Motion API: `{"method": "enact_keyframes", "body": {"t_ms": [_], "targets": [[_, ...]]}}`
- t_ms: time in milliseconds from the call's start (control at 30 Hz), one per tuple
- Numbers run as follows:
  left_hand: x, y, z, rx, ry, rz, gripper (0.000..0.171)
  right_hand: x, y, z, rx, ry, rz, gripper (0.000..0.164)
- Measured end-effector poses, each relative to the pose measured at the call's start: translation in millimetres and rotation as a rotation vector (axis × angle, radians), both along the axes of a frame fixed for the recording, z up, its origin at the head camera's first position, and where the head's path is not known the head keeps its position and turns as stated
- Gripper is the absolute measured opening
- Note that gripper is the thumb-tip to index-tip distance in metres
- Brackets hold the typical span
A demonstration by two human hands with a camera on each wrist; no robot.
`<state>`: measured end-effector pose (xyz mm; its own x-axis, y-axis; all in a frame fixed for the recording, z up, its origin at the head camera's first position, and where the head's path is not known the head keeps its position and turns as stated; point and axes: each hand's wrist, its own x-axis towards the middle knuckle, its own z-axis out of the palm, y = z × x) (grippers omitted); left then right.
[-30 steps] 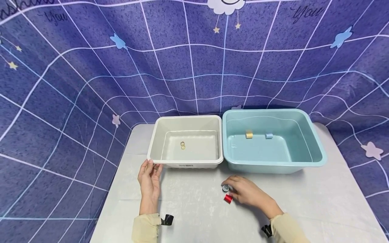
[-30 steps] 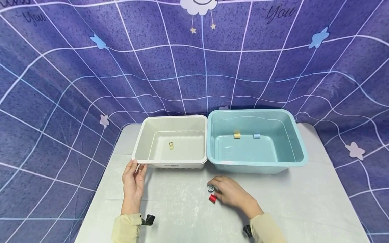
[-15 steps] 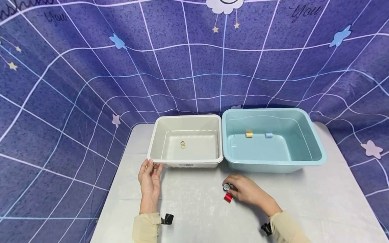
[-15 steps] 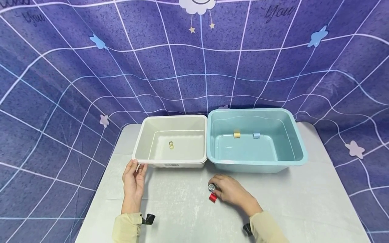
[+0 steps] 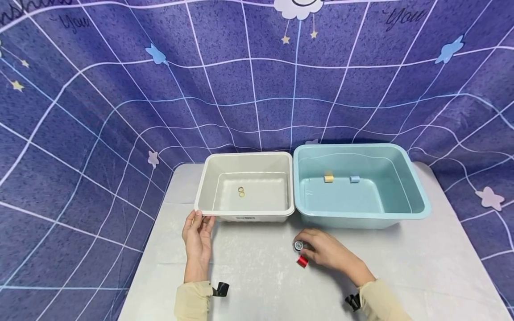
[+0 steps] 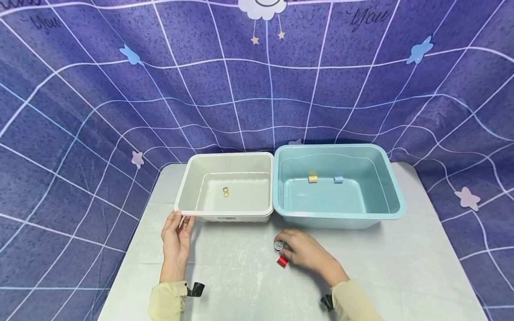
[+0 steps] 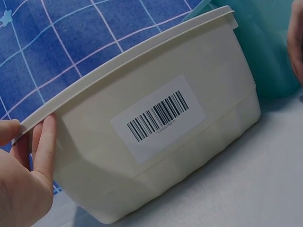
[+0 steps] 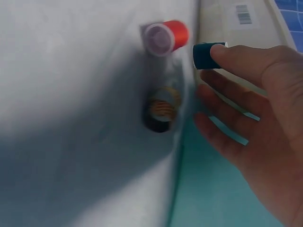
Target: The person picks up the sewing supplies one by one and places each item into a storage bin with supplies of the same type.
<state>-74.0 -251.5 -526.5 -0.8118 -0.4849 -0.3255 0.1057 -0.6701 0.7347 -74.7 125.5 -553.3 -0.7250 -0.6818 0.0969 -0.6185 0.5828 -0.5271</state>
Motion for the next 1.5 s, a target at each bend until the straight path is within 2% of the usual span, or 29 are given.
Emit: {"method": "enact_keyframes", "body": {"t_ms": [267,400,700,933,1100,1267,1500], "targets": [[0.1,-0.5,0.3,-0.011,-0.004,-0.003,0.034,-1.0,1.4,25.1,-0.03,0.032,0.019,0.029],[-0.4,-0.7,-1.2,0.0,-0.002,0.001,0.034,0.1,4.5,40.2,-0.049,0.081,0.029,0.028],[1.5,-1.1,-1.9,0.005,0.002,-0.004,0.034,12.4,16.6,84.8,-0.059,0.105,-0.016,0.031],[2.3,-1.8,-1.6,-0.005,0.004,-0.008,0.033,18.7,31.2,123.9,-0.064,0.294,-0.028,0.037],[1.0,-1.9,-1.9,0.014,0.011,0.003,0.033,18.8,41.8,148.0,-0.073,0.372,-0.052,0.041],[0.1,-1.9,-2.6,0.024,0.007,0.004,0.035,12.3,53.8,161.3,-0.068,0.422,-0.071,0.039],[-0.1,-1.4,-2.2,0.013,0.012,-0.005,0.039,0.3,71.1,169.7,-0.044,0.454,-0.098,0.041]]}}
